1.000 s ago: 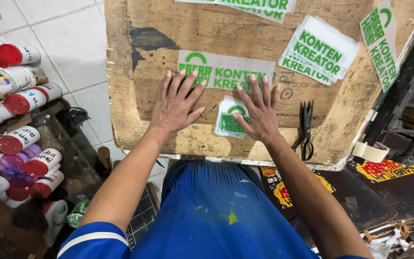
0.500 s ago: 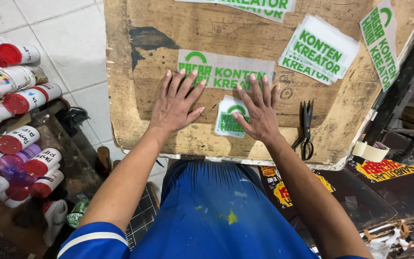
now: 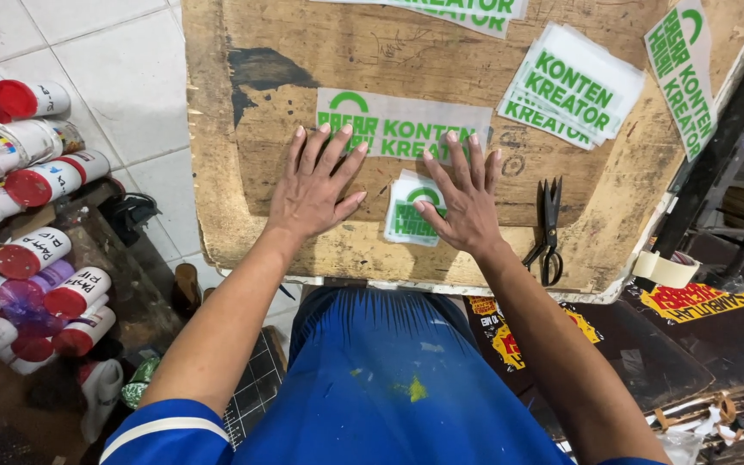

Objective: A person is seen organizing and securing printed labels onto a wooden board using masking tape and scissors in a workshop setting.

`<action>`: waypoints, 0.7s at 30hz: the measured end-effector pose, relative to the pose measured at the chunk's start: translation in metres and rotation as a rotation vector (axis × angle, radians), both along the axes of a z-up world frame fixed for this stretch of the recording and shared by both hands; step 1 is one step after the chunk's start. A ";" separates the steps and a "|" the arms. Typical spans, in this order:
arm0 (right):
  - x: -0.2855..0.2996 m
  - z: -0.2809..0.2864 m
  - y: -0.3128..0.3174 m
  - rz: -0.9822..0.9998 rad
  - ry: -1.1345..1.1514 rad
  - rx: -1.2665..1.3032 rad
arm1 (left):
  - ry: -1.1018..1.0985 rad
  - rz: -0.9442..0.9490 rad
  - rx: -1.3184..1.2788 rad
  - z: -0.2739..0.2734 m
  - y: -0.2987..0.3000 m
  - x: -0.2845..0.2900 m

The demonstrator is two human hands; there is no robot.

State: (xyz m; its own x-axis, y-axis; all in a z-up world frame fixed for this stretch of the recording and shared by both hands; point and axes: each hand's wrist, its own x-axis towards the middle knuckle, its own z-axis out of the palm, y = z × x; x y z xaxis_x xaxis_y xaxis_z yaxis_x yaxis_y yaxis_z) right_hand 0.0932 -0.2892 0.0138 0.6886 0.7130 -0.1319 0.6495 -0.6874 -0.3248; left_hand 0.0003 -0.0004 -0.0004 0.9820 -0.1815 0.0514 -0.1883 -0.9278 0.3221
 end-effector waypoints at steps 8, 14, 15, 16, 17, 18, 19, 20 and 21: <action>0.000 0.008 0.002 0.000 0.011 -0.010 | 0.028 0.004 -0.008 0.002 0.000 -0.001; 0.000 0.008 0.003 -0.005 -0.007 -0.014 | -0.005 0.007 0.009 0.004 0.000 0.000; 0.000 0.009 0.002 -0.008 -0.015 -0.017 | -0.012 0.007 0.011 0.004 -0.001 0.001; 0.001 0.010 0.004 -0.009 -0.017 -0.017 | -0.014 0.005 0.011 0.004 0.000 0.001; 0.001 0.012 0.005 -0.014 -0.019 -0.018 | -0.016 0.005 0.010 0.003 0.000 0.001; 0.001 0.013 0.006 -0.018 -0.022 -0.019 | -0.018 0.005 0.010 0.003 0.000 0.001; 0.002 0.015 0.007 -0.020 -0.024 -0.019 | -0.020 0.003 0.010 0.004 0.000 0.001; 0.003 0.016 0.009 -0.025 -0.030 -0.020 | -0.029 0.006 0.016 0.005 -0.001 0.001; 0.005 0.018 0.010 -0.031 -0.037 -0.021 | -0.039 0.008 0.022 0.006 0.000 0.002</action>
State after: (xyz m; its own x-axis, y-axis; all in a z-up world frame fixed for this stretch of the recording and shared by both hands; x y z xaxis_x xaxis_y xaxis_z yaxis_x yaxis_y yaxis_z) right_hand 0.0977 -0.2790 0.0318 0.7150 0.6885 -0.1209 0.6391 -0.7140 -0.2860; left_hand 0.0024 -0.0008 0.0056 0.9808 -0.1754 0.0856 -0.1931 -0.9362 0.2938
